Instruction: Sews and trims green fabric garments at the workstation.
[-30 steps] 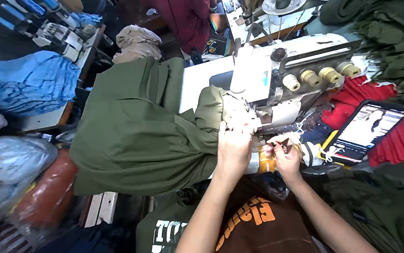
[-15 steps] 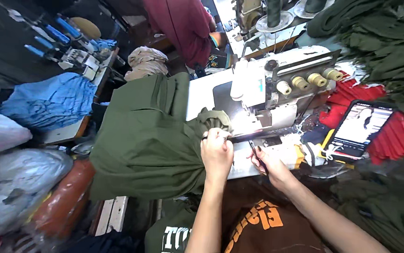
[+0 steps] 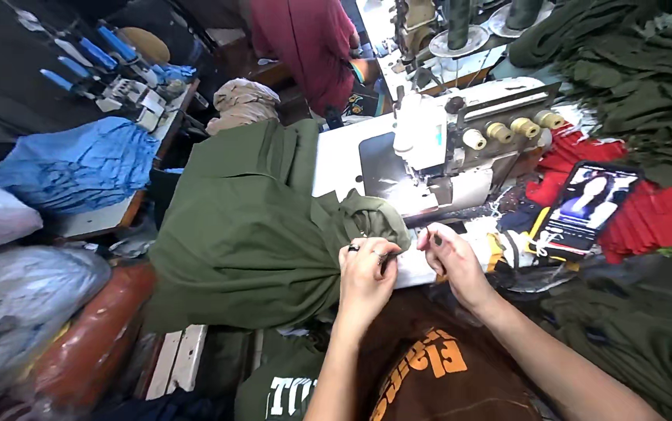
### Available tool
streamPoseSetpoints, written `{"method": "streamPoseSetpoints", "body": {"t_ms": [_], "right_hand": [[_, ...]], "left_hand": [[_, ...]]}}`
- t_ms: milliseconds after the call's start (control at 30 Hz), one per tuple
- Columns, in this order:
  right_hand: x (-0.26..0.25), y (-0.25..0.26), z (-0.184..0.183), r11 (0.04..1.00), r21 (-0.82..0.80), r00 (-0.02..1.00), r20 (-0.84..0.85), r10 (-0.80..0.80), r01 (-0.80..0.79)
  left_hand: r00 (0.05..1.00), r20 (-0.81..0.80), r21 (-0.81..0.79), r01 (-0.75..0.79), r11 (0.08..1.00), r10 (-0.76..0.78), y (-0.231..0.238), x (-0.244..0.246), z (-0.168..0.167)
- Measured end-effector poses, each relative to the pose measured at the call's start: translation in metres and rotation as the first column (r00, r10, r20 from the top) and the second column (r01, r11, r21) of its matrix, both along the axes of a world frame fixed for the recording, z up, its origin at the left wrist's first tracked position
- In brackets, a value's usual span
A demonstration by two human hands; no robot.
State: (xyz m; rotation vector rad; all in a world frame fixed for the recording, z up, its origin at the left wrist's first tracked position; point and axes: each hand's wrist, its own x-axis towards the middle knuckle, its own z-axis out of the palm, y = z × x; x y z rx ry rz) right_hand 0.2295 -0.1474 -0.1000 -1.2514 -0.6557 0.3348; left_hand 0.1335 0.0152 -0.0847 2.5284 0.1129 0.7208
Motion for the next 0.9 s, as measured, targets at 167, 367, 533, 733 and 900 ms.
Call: {"method": "streamPoseSetpoints", "body": {"t_ms": [167,367,533,733,900], "right_hand": [[-0.010,-0.027,0.011,0.898,-0.439,0.909,0.356,0.217,-0.042],[-0.002,-0.063,0.007,0.889,-0.457,0.921,0.338,0.193,-0.019],[0.011,-0.073,0.006,0.933,-0.357,0.969,0.244,0.047,0.045],[0.008,-0.072,0.002,0.957,-0.290,0.992,-0.126,-0.010,-0.027],[0.007,-0.072,-0.012,0.973,-0.227,0.863,-0.501,-0.070,-0.053]], "left_hand": [[0.892,-0.146,0.055,0.439,0.897,-0.428,0.020,-0.001,0.023],[0.833,-0.392,0.162,0.481,0.862,-0.391,0.102,0.017,0.038],[0.846,-0.225,-0.121,0.468,0.876,-0.483,0.112,0.034,0.073],[0.964,-0.082,-0.061,0.249,0.967,-0.254,0.051,0.090,0.093],[0.929,-0.361,0.043,0.096,0.994,-0.074,0.039,0.139,0.062]]}}
